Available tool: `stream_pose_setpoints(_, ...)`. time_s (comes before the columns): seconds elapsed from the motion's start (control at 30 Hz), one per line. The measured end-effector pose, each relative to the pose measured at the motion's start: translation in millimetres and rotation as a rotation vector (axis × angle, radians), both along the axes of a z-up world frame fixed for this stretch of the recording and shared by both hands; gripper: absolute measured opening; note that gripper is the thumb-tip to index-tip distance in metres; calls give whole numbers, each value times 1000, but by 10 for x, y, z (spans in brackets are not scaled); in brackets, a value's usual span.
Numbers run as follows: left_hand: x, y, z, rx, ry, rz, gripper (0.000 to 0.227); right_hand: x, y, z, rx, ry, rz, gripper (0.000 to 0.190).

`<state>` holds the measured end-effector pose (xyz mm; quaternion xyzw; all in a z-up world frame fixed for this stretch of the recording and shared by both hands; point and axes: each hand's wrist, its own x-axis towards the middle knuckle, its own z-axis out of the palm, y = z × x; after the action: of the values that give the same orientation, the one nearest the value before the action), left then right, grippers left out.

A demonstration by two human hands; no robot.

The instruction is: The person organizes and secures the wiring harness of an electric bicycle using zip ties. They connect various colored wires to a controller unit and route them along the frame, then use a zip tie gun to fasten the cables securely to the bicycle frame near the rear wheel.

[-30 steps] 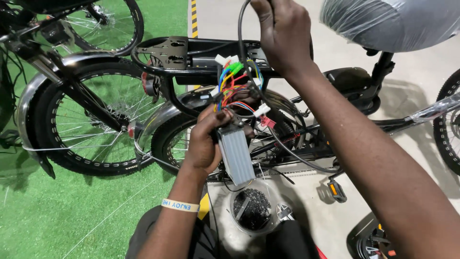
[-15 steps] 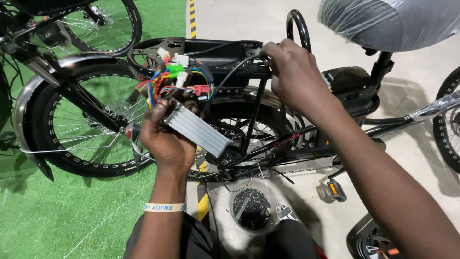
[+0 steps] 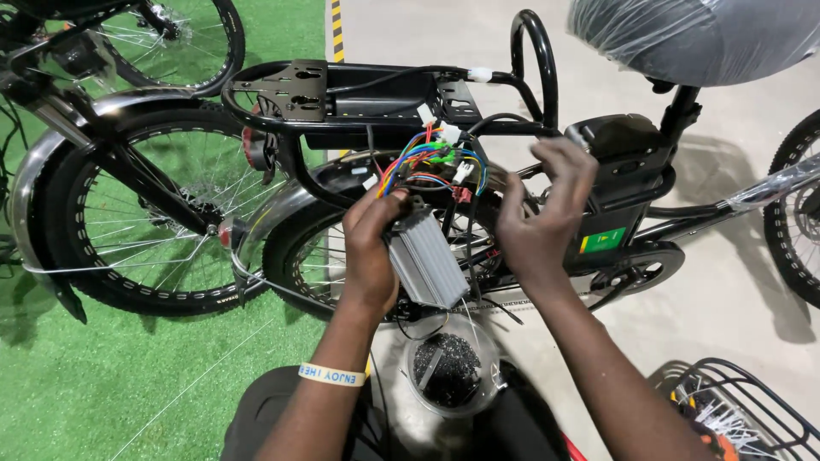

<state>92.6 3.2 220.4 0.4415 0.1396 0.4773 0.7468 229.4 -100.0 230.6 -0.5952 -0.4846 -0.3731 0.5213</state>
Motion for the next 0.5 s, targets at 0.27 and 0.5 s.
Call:
stream_pose_setpoints(0.27,-21,-64,130,23,-4,10,18,329,124,-336,-58,530,-132,28)
stream_pose_setpoints(0.5,-17,-91,234,61,-53,-5,30,107,106,-330,90,1022,162,69)
